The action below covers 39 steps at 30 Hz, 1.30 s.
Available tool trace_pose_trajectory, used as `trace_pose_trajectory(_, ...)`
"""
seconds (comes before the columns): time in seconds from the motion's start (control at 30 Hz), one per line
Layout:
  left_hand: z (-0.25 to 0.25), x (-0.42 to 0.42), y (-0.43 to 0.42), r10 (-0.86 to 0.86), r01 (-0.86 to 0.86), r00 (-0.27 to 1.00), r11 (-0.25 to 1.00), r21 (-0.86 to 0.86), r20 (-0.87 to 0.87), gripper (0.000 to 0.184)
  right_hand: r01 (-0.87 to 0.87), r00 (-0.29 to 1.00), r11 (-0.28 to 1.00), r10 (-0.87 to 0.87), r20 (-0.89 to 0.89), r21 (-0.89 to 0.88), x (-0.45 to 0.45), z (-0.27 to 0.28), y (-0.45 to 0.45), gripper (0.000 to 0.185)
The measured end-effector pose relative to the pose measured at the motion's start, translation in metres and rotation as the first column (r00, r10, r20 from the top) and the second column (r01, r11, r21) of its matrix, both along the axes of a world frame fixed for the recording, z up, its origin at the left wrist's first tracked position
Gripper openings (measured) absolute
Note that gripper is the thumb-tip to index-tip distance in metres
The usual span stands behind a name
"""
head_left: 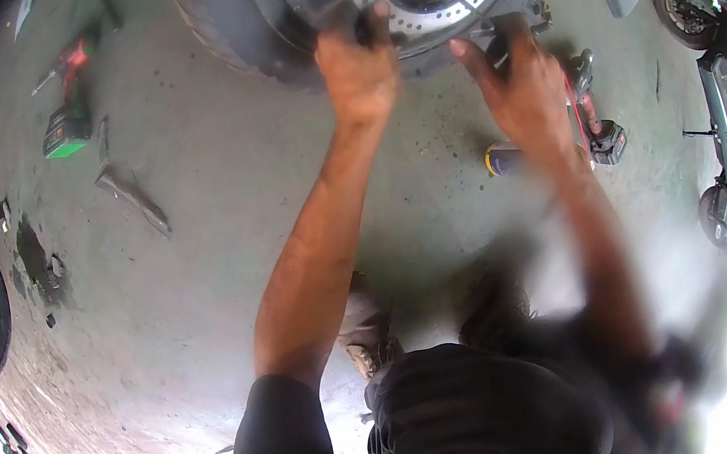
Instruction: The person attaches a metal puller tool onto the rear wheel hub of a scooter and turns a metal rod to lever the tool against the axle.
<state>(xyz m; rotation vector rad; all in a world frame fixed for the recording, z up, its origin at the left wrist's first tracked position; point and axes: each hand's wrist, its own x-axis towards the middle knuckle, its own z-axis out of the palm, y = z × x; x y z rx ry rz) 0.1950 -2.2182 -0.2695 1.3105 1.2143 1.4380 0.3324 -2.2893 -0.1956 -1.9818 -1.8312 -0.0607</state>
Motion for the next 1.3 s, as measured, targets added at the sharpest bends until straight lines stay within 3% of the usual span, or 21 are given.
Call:
trace_pose_trajectory(0.1,-0.005,-0.003,0.006,0.024,-0.024,0.994,1.000,0.005,-0.106,0.030,0.038,0.990,0.999,-0.033,0.138,-0.038,0.009,0.001,0.003,0.048)
trace_pose_trajectory(0.2,-0.005,-0.003,0.001,-0.004,0.002,0.999,0.999,-0.034,-0.052,0.031,0.160,0.978,0.970,-0.181,-0.103,-0.181,0.020,0.003,0.019,0.049)
trace_pose_trajectory(0.23,-0.003,-0.002,0.001,-0.018,0.017,1.000,0.999,-0.052,-0.018,0.032,0.091,0.723,0.904,-0.349,-0.597,-0.418,0.017,0.021,0.020,0.050)
trace_pose_trajectory(0.33,-0.014,0.003,0.006,0.040,-0.040,0.999,0.998,0.058,-0.014,0.033,0.154,0.846,0.958,-0.255,-0.468,-0.243,0.021,0.021,0.013,0.049)
trace_pose_trajectory(0.47,-0.017,0.001,0.005,0.020,-0.018,0.998,1.000,0.023,-0.062,0.031,0.164,0.952,0.986,-0.162,-0.258,-0.013,0.022,0.010,0.001,0.050)
trace_pose_trajectory(0.5,-0.013,0.001,0.004,0.012,-0.011,0.999,1.000,0.007,-0.052,0.031,0.125,0.991,0.992,-0.124,-0.045,0.019,0.023,0.013,0.001,0.049)
trace_pose_trajectory(0.6,-0.001,-0.003,0.000,-0.010,0.007,0.999,0.998,-0.058,-0.044,0.030,0.131,0.983,0.989,-0.120,0.140,-0.075,0.030,0.013,0.005,0.044)
trace_pose_trajectory(0.7,-0.002,-0.002,0.000,-0.005,0.003,0.999,1.000,-0.031,-0.041,0.029,0.179,0.971,0.967,-0.144,0.190,-0.184,0.024,0.002,0.003,0.041)
trace_pose_trajectory(0.73,-0.003,-0.001,0.002,0.003,-0.003,0.999,1.000,-0.003,-0.037,0.029,0.161,0.952,0.947,-0.223,-0.208,-0.277,0.020,0.005,0.004,0.039)
trace_pose_trajectory(0.77,-0.005,-0.001,0.006,0.019,-0.019,0.998,1.000,0.015,-0.054,0.028,0.099,0.770,0.930,-0.297,-0.565,-0.355,0.013,0.008,0.006,0.039)
trace_pose_trajectory(0.8,-0.006,-0.002,0.007,0.034,-0.033,0.996,0.999,0.025,-0.077,0.028,0.006,0.450,0.912,-0.369,-0.813,-0.411,0.002,0.007,0.007,0.039)
trace_pose_trajectory(0.83,-0.008,-0.002,0.005,0.042,-0.039,0.994,0.999,0.031,-0.099,0.027,0.091,-0.085,0.925,-0.363,-0.928,-0.370,-0.008,-0.001,0.011,0.040)
trace_pose_trajectory(0.93,-0.003,-0.004,0.003,-0.039,0.037,0.999,0.995,-0.088,-0.025,0.028,0.031,-0.009,0.906,-0.423,-0.906,-0.423,-0.005,0.010,0.008,0.043)
trace_pose_trajectory(0.97,-0.004,-0.004,0.004,-0.023,0.022,0.999,0.998,-0.057,-0.030,0.028,0.119,0.443,0.877,-0.467,-0.765,-0.466,-0.007,0.018,0.008,0.047)
trace_pose_trajectory(1.0,-0.006,-0.003,0.004,-0.008,0.007,0.999,1.000,-0.027,-0.037,0.029,0.159,0.742,0.940,-0.315,-0.591,-0.302,-0.004,0.015,0.005,0.048)
trace_pose_trajectory(1.03,-0.008,-0.003,0.005,0.007,-0.007,0.999,1.000,0.004,-0.043,0.029,0.128,0.938,0.984,-0.162,-0.307,-0.127,0.003,0.009,0.002,0.048)
trace_pose_trajectory(1.07,-0.010,-0.004,0.005,0.015,-0.015,0.999,1.000,0.008,-0.044,0.030,0.034,0.998,0.999,-0.035,0.042,0.029,0.007,0.005,0.000,0.048)
trace_pose_trajectory(1.1,-0.011,-0.003,0.005,0.017,-0.017,0.999,1.000,0.012,-0.044,0.031,0.047,0.996,0.999,-0.046,0.076,-0.022,0.005,0.010,0.000,0.045)
trace_pose_trajectory(1.2,-0.013,0.000,0.004,-0.009,0.009,1.000,1.000,-0.022,0.002,0.034,0.133,0.987,0.988,-0.140,-0.074,-0.083,0.013,0.010,0.014,0.041)
trace_pose_trajectory(1.23,-0.013,0.000,0.004,-0.017,0.018,1.000,0.999,-0.038,0.021,0.034,0.119,0.847,0.952,-0.245,-0.472,-0.281,0.020,0.015,0.021,0.037)
trace_pose_trajectory(1.3,-0.012,0.000,0.003,0.001,-0.001,1.000,1.000,-0.012,0.007,0.036,0.143,0.857,0.958,-0.245,-0.454,-0.248,0.027,0.016,0.018,0.040)
